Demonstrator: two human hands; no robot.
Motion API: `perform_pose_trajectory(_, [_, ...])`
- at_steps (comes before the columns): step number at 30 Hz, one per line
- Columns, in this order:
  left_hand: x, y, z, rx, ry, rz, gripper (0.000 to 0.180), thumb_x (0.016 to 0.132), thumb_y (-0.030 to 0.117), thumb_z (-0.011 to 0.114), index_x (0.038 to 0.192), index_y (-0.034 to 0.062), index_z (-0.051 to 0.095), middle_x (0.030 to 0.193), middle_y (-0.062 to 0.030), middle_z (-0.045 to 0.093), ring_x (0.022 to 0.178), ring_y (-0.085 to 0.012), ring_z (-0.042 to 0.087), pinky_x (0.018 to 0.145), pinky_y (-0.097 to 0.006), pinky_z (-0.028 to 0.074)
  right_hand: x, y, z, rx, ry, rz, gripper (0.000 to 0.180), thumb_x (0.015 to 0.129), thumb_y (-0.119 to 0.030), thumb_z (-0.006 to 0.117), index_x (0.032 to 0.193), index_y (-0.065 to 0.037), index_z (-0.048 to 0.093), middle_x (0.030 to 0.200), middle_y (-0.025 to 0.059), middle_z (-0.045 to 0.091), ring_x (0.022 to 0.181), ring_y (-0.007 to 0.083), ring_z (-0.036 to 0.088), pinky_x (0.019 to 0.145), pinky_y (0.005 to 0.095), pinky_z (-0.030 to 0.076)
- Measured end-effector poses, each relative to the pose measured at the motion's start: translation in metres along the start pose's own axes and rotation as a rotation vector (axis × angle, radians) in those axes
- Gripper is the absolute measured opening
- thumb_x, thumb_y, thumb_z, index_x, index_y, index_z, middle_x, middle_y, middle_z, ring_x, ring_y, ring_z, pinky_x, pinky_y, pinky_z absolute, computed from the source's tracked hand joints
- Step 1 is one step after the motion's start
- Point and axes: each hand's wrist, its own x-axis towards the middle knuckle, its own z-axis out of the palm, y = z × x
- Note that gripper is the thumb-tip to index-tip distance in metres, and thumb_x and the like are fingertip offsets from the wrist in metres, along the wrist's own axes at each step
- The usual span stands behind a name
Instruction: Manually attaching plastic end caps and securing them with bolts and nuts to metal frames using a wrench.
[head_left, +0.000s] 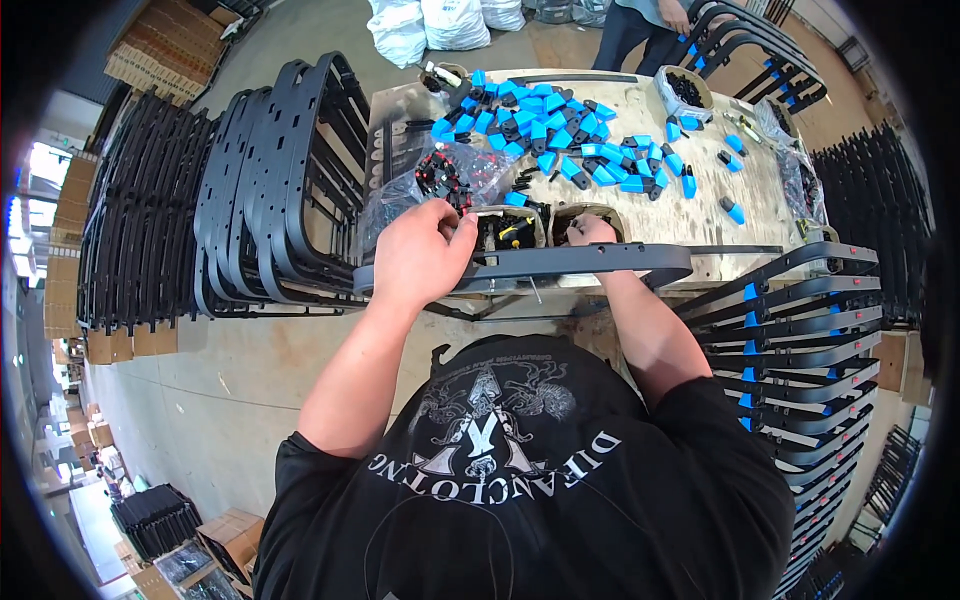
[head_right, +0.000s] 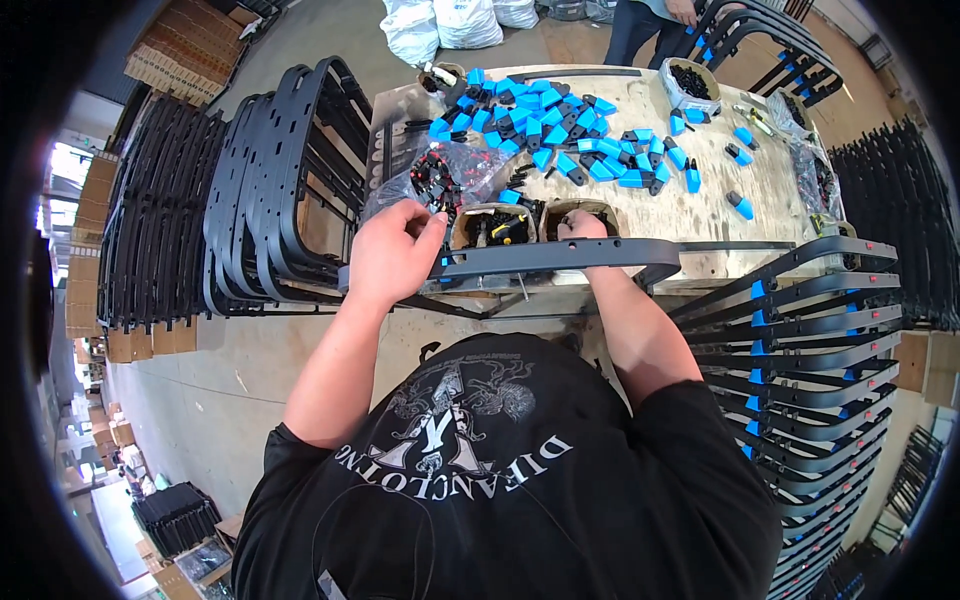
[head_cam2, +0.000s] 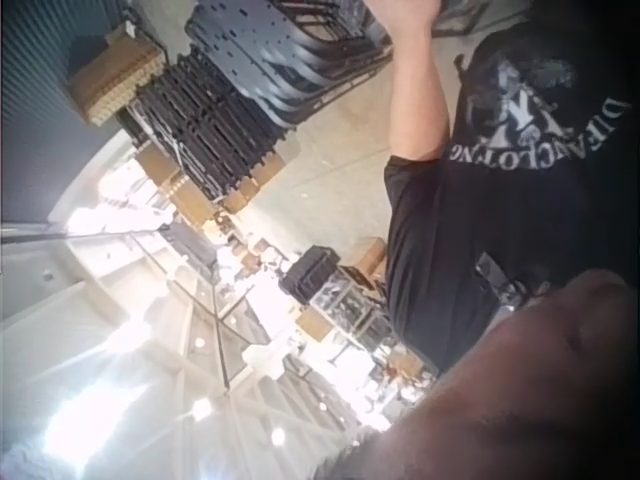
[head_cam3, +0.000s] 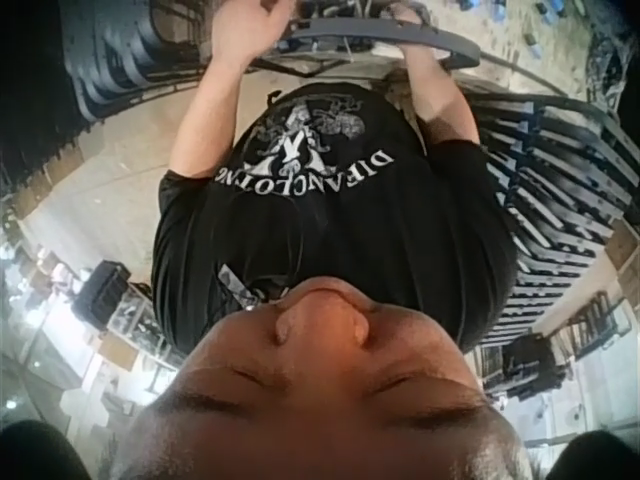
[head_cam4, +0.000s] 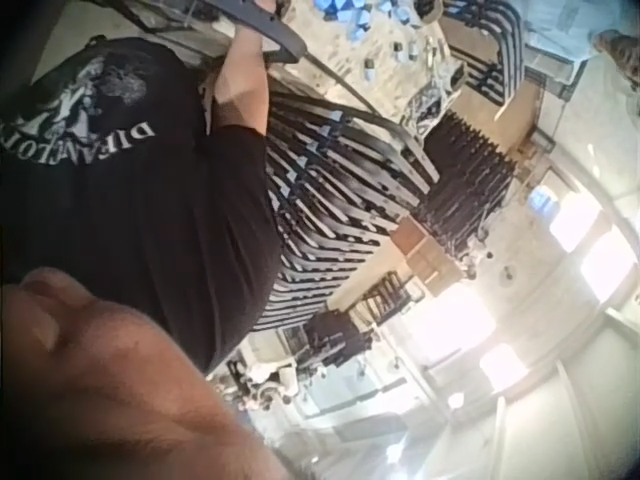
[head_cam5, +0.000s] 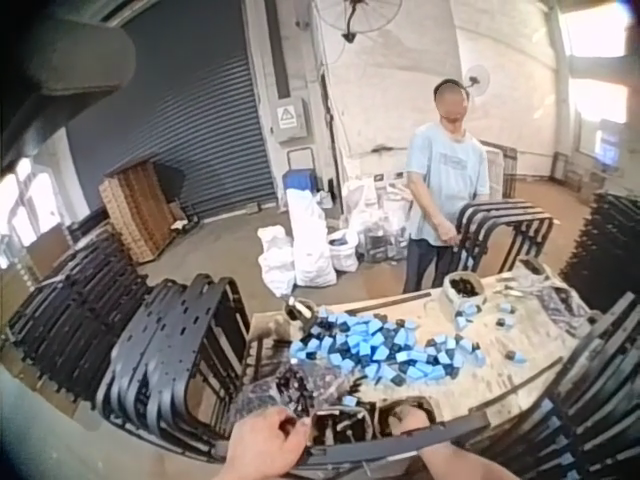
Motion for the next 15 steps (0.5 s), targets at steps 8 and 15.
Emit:
perform_pose_trajectory(8, [-0.003,-0.004,-0.003,0.016,-0.010,0.012,0.033,0.092,0.036,0.063,0.087,0.0040,0.068,0.080,-0.0129,0.070,0.077,-0.0334,0.068,0.070,-0.044,0.053,-0.063,-0.026,-0.047,1.855,-0.232,0.573,0.022,0.097,-0.028,0.060,0.081,-0.013,0.058,0.078,0.0063,0.063,0.062,0.0178,0.053,0.056,0.0288,0.039])
perform_pose_trajectory(15, [-0.007,-0.003,0.001,-0.067,0.058,0.045,0.026,0.092,0.029,0.067,0.090,0.0035,0.068,0.079,-0.0113,0.068,0.074,-0.0289,0.067,0.068,-0.040,0.052,-0.059,-0.043,-0.047,2.112,-0.210,0.645,0.028,0.092,-0.034,0.049,0.077,-0.013,0.059,0.076,0.0009,0.056,0.073,0.0203,0.050,0.058,0.0357,0.038])
